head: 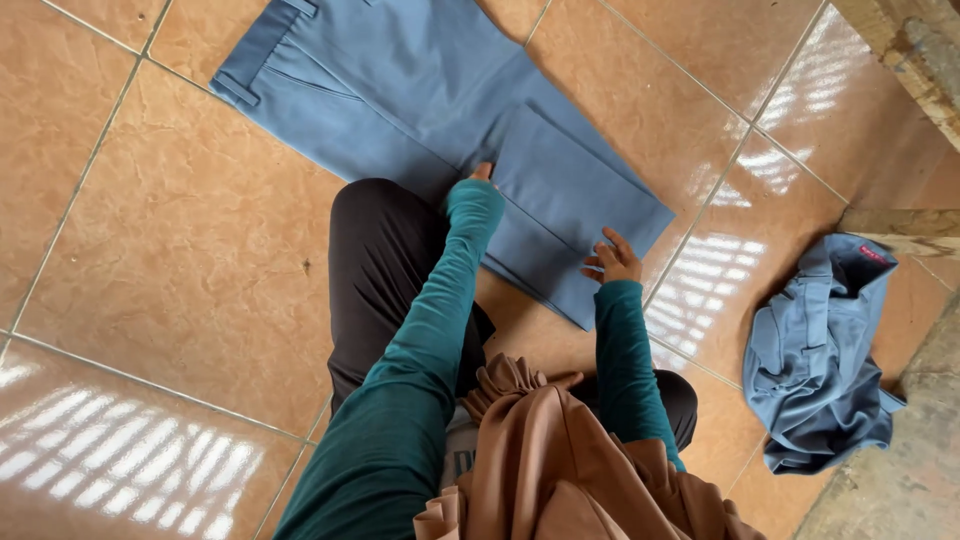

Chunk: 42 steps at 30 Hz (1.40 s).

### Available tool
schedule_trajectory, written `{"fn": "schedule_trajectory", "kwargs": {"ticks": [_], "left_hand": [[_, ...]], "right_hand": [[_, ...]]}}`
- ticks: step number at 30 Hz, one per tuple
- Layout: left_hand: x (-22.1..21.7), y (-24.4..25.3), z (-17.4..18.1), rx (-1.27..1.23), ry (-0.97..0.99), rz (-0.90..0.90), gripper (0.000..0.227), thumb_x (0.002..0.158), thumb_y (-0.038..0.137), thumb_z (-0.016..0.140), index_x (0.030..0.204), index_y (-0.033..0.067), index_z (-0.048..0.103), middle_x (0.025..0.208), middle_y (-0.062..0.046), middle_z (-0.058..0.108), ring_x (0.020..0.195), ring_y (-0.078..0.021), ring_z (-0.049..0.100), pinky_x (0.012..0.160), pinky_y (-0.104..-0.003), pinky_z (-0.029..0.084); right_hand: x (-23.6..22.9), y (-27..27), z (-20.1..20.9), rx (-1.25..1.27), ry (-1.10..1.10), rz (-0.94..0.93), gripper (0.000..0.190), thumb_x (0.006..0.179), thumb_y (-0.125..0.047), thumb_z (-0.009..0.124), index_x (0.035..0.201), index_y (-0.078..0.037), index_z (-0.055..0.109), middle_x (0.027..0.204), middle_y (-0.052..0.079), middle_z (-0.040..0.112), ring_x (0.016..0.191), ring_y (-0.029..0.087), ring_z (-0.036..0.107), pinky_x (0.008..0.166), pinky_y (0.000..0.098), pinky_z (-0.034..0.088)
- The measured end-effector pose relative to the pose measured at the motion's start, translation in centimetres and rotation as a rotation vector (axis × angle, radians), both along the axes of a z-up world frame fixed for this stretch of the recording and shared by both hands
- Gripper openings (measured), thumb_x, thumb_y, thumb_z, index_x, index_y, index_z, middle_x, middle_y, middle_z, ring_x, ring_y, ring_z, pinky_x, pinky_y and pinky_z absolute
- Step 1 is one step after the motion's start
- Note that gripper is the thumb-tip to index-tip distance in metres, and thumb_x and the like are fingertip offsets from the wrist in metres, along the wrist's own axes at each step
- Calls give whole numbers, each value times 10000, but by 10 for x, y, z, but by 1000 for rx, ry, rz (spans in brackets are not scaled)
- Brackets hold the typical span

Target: Folding blue trousers into neat rectangles while sitting on the floor.

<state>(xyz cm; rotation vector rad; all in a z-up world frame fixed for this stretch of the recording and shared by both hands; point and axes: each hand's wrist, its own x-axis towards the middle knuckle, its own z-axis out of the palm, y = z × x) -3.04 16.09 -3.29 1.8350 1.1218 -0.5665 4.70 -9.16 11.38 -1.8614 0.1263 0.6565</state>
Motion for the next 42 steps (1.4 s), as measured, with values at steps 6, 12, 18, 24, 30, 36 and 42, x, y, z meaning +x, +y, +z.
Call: {"fn": "schedule_trajectory", "kwargs": {"ticks": [6,12,18,24,30,36,42], "left_hand": [[-10,-29,81,868,-289,20,868,908,364,814,1584,223,288,1651,-199,218,1517,-423,200,1212,-649,104],[17,-79,14,647,-618,-449,629,1084,362,463,1638,275,179,1721,-62,5,1568,-357,-28,1261,-615,-57],[-10,-5,38,859,-511,-322,568,1044,537,445,1575,383,314,1681,16,199,1533,-349,158,1199,-683,98],[19,7,58,1111,-303,-82,690,1062,547,500,1620,256,217,1667,-174,123,1508,-464,69,1141,-794,42],[57,-49,65,651,-384,-640,584,1112,538,235,1635,406,12,1723,42,-75,1571,-299,-130,1222,-670,-136],[31,-6,67,714,-460,-428,530,1106,518,336,1610,437,193,1714,52,83,1567,-303,0,1205,-691,-43],[33,-5,72,639,-387,-458,568,1111,514,289,1637,403,104,1729,6,5,1573,-331,-59,1244,-613,-78]], "right_hand": [[6,16,-22,-241,-632,111,358,1089,-305,619,1396,-121,632,1293,199,659,1178,390,642,945,547,557],[-11,81,-58,-284,-968,502,451,1140,-292,419,1528,-74,488,1522,258,484,1419,520,357,1164,622,317],[27,9,-67,-1003,-870,616,590,1124,-466,408,1662,-315,220,1738,1,127,1592,287,93,1240,625,90],[71,-23,-64,-1163,-517,409,627,1113,-614,181,1673,-375,34,1743,-72,-55,1574,264,-171,1197,672,-150],[53,46,-89,-1044,-742,687,608,1108,-585,264,1662,-406,91,1741,-112,-27,1596,231,-102,1226,648,-99],[98,-20,-82,-1044,-639,688,584,1103,-564,280,1639,-473,67,1730,-161,-18,1594,140,-71,1227,666,-52],[130,-16,-59,-845,-1528,659,340,1040,-490,612,1314,-304,693,1174,-72,624,1183,156,525,1091,459,277]]}}
